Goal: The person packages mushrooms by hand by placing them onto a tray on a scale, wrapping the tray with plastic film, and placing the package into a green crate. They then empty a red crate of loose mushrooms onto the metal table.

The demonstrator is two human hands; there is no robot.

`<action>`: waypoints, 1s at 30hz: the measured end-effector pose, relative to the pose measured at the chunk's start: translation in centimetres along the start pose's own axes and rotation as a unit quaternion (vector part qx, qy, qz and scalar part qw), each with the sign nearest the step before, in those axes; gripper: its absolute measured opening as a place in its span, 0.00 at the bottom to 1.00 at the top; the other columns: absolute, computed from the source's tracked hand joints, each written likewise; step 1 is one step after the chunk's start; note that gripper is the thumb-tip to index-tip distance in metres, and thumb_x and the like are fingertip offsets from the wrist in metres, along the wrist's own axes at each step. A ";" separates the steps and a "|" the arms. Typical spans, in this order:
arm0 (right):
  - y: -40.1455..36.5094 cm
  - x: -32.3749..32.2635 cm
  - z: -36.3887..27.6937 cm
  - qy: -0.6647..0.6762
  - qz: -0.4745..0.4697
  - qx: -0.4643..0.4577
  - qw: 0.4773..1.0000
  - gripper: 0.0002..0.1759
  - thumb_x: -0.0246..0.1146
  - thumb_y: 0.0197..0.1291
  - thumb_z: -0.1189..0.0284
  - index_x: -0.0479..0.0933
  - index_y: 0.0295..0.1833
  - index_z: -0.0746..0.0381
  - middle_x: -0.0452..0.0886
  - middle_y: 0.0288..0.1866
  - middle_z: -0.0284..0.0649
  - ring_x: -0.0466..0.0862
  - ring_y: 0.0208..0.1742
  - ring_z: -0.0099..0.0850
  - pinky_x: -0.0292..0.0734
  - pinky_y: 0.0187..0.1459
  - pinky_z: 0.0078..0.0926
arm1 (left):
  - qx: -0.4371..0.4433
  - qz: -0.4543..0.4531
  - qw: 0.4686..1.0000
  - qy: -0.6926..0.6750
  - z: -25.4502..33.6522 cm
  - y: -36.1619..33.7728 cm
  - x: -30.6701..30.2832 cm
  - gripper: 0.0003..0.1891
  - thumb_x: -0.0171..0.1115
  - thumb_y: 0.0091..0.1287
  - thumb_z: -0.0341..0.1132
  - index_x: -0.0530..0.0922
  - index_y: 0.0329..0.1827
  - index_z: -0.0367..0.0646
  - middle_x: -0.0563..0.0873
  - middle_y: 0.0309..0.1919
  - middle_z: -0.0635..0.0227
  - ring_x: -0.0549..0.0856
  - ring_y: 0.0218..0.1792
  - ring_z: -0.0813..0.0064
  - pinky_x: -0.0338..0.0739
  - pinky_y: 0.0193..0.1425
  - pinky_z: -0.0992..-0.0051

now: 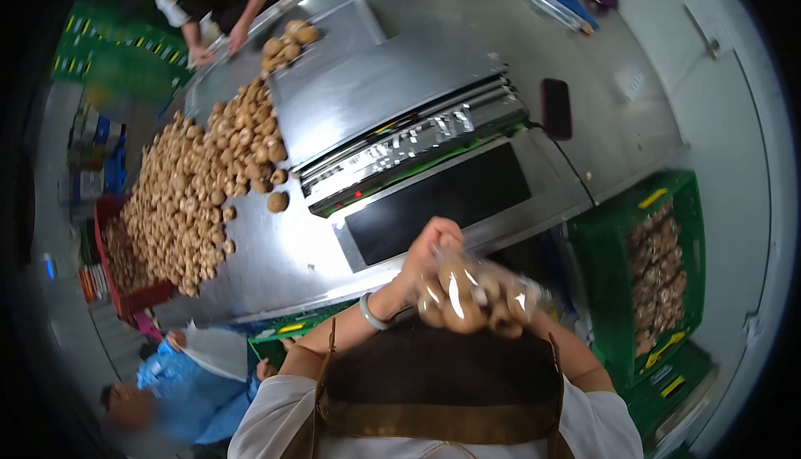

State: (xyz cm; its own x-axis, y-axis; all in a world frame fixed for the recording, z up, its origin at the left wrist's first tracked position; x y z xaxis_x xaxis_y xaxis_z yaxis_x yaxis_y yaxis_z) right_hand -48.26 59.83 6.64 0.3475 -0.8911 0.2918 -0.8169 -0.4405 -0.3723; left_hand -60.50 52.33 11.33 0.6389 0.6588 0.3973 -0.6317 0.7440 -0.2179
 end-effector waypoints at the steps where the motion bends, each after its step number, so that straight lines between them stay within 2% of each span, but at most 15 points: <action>1: 0.5 1.4 -2.0 -0.085 -0.050 0.013 0.995 0.20 0.60 0.65 0.62 0.75 0.59 0.59 0.83 0.39 0.45 0.84 0.40 0.38 0.83 0.40 0.36 | 0.004 -0.077 0.996 -0.040 1.1 -1.3 1.6 0.12 0.59 0.72 0.27 0.71 0.56 0.43 0.75 0.42 0.74 0.76 0.44 0.84 0.72 0.55 0.82; 4: 1.6 3.5 -6.5 -0.285 -0.170 0.040 0.942 0.20 0.61 0.61 0.66 0.76 0.57 0.60 0.84 0.38 0.44 0.85 0.41 0.36 0.82 0.43 0.34 | 0.118 -0.171 0.972 -0.106 5.2 -4.2 4.7 0.22 0.62 0.73 0.29 0.66 0.67 0.43 0.79 0.52 0.66 0.79 0.54 0.79 0.74 0.62 0.75; 6: 3.2 2.4 -8.7 -0.359 -0.155 0.058 0.919 0.19 0.62 0.59 0.68 0.78 0.56 0.60 0.84 0.37 0.43 0.85 0.42 0.35 0.82 0.45 0.33 | -0.030 -0.129 0.932 -0.337 6.7 -5.6 5.7 0.34 0.65 0.70 0.28 0.57 0.77 0.42 0.77 0.65 0.61 0.77 0.65 0.74 0.70 0.71 0.71; 8: 4.1 -1.5 -11.8 -0.299 -0.034 0.060 0.952 0.19 0.63 0.56 0.70 0.79 0.55 0.60 0.84 0.37 0.42 0.86 0.42 0.34 0.81 0.47 0.31 | 0.083 -0.182 0.964 -0.178 7.2 -7.9 5.0 0.36 0.65 0.70 0.30 0.57 0.78 0.40 0.75 0.68 0.60 0.76 0.68 0.74 0.71 0.72 0.71; 10: 4.4 -4.6 -14.7 -0.100 0.013 -0.015 0.995 0.26 0.67 0.51 0.72 0.76 0.59 0.63 0.84 0.44 0.40 0.85 0.50 0.33 0.78 0.56 0.30 | 0.077 -0.164 0.973 -0.144 4.5 -8.7 3.9 0.36 0.66 0.70 0.31 0.59 0.78 0.39 0.75 0.69 0.60 0.76 0.68 0.73 0.72 0.72 0.71; 12: 4.3 1.2 -17.9 -0.179 -0.189 -0.056 0.964 0.37 0.74 0.45 0.70 0.73 0.64 0.67 0.83 0.54 0.41 0.82 0.58 0.33 0.73 0.64 0.30 | -0.027 -0.102 0.956 -0.273 0.4 -8.8 3.5 0.34 0.66 0.69 0.31 0.63 0.76 0.38 0.76 0.68 0.60 0.78 0.67 0.73 0.75 0.69 0.71; 13: 5.4 3.9 -18.0 -0.259 -0.220 0.040 0.940 0.44 0.78 0.41 0.69 0.71 0.67 0.67 0.80 0.61 0.43 0.80 0.63 0.35 0.73 0.65 0.33 | 0.127 -0.019 0.957 -0.259 4.3 -11.0 2.5 0.26 0.64 0.71 0.33 0.69 0.71 0.39 0.78 0.65 0.61 0.80 0.64 0.72 0.79 0.66 0.70; 17: 11.5 4.1 -13.8 -0.093 -0.238 0.118 0.960 0.47 0.78 0.49 0.66 0.64 0.73 0.68 0.76 0.66 0.46 0.77 0.67 0.34 0.71 0.68 0.32 | 0.129 0.290 0.810 -0.492 -3.1 -14.2 -1.0 0.20 0.53 0.79 0.39 0.70 0.69 0.39 0.79 0.64 0.62 0.82 0.61 0.68 0.79 0.67 0.66; 18: 13.4 4.8 -13.4 -0.104 -0.212 0.081 0.968 0.45 0.75 0.51 0.71 0.63 0.73 0.68 0.76 0.66 0.47 0.77 0.67 0.35 0.70 0.68 0.33 | 0.149 0.365 0.753 -0.527 -4.2 -16.0 -2.6 0.20 0.51 0.80 0.41 0.70 0.69 0.40 0.80 0.63 0.62 0.81 0.62 0.67 0.78 0.68 0.63; 21: 15.0 10.2 -12.7 -0.170 -0.139 -0.057 0.974 0.40 0.65 0.56 0.83 0.60 0.75 0.68 0.75 0.67 0.49 0.77 0.67 0.38 0.69 0.70 0.35 | 0.299 0.487 0.715 -0.403 -3.8 -23.7 -4.2 0.33 0.58 0.77 0.47 0.56 0.78 0.45 0.69 0.72 0.59 0.72 0.71 0.66 0.69 0.74 0.63; 23: 12.9 18.3 -11.9 -0.288 -0.214 -0.115 0.926 0.41 0.72 0.54 0.79 0.63 0.74 0.66 0.74 0.68 0.48 0.75 0.68 0.35 0.70 0.69 0.34 | 0.335 0.555 0.717 -0.259 -2.6 -27.9 -4.1 0.53 0.71 0.67 0.50 0.41 0.83 0.51 0.58 0.77 0.58 0.64 0.75 0.64 0.60 0.78 0.63; 24: 11.5 21.8 -9.8 -0.295 -0.278 -0.136 0.904 0.43 0.76 0.52 0.73 0.65 0.73 0.65 0.73 0.68 0.50 0.75 0.69 0.40 0.71 0.68 0.36 | 0.306 0.672 0.667 -0.101 -3.3 -30.9 -4.2 0.57 0.74 0.63 0.49 0.38 0.83 0.52 0.64 0.74 0.58 0.68 0.73 0.61 0.65 0.76 0.61; 26: 7.1 29.2 -9.8 -0.397 -0.360 -0.325 0.779 0.45 0.77 0.53 0.62 0.65 0.74 0.62 0.73 0.68 0.53 0.74 0.68 0.52 0.71 0.68 0.42 | 0.315 0.711 0.605 -0.169 -6.3 -36.5 -4.8 0.56 0.75 0.61 0.40 0.40 0.83 0.52 0.67 0.72 0.56 0.72 0.70 0.60 0.71 0.72 0.59; 27: 6.3 31.9 -8.7 -0.378 -0.425 -0.306 0.763 0.45 0.76 0.54 0.61 0.65 0.74 0.62 0.73 0.68 0.52 0.74 0.68 0.51 0.71 0.68 0.42 | 0.379 0.668 0.595 -0.237 -5.6 -39.8 -4.4 0.57 0.77 0.55 0.35 0.45 0.83 0.50 0.64 0.74 0.57 0.70 0.71 0.61 0.72 0.71 0.62; 30: 4.1 38.1 -5.0 -0.315 -0.602 -0.220 0.700 0.40 0.73 0.58 0.61 0.67 0.73 0.63 0.73 0.69 0.51 0.75 0.68 0.48 0.72 0.67 0.40 | 0.410 0.644 0.555 -0.330 -12.6 -48.7 -2.9 0.45 0.64 0.61 0.25 0.52 0.81 0.49 0.75 0.66 0.56 0.82 0.61 0.55 0.79 0.65 0.55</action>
State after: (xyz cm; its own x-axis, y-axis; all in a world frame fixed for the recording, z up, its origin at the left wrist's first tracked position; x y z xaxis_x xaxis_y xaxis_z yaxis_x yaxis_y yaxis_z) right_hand -40.67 24.58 20.68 0.9270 0.1649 -0.3369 0.2280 -0.9609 0.1569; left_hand -26.03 15.56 9.54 -0.7033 0.1996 0.6823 -0.5384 -0.7762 -0.3280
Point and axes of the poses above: each hand's wrist, its own y-axis towards the middle knuckle, its own x-axis out of the palm, z = x × y, the point moved 9 cm from there along y, towards the middle knuckle
